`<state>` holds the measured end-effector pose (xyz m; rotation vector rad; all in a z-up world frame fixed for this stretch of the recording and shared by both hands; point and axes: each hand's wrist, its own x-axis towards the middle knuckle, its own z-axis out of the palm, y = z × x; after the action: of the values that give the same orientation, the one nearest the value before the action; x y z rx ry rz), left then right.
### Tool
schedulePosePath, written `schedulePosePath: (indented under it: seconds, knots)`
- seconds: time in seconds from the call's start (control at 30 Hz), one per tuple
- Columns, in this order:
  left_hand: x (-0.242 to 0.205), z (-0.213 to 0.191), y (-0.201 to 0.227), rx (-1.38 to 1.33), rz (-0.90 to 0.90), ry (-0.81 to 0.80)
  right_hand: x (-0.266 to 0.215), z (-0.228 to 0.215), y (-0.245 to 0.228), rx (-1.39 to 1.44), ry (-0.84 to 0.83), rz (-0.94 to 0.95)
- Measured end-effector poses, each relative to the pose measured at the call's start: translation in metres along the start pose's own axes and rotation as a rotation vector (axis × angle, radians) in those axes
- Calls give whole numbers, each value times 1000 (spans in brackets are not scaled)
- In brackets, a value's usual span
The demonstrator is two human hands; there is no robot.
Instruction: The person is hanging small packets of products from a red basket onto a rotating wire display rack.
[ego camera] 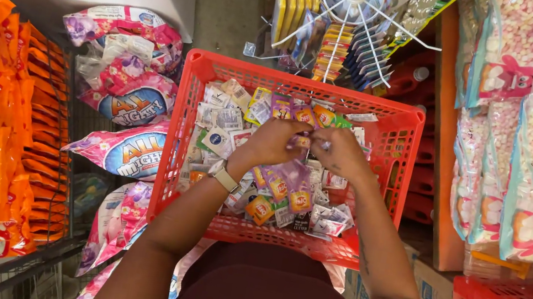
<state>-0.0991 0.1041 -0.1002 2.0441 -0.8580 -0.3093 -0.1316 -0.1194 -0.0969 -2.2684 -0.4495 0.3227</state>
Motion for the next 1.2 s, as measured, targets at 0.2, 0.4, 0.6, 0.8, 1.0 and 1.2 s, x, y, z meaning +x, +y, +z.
schedulePosePath:
  seconds: [0.2,0.4,0.6,0.8,1.0,1.2]
  knots:
    - [5,20,-16,-242,-264,91,4,-6,3,465,332,132]
    - [6,41,-37,-906,-235,126,6,3,2,631,370,116]
    - [6,54,-45,-755,-245,266,9,1,-25,706,384,104]
    - [7,34,-21,-812,-207,380,7,7,-11,681,332,98]
    - [4,22,5,-625,-179,400,7,14,-6,628,337,89]
    - [1,4,30,-462,-71,438,4,24,2,601,352,222]
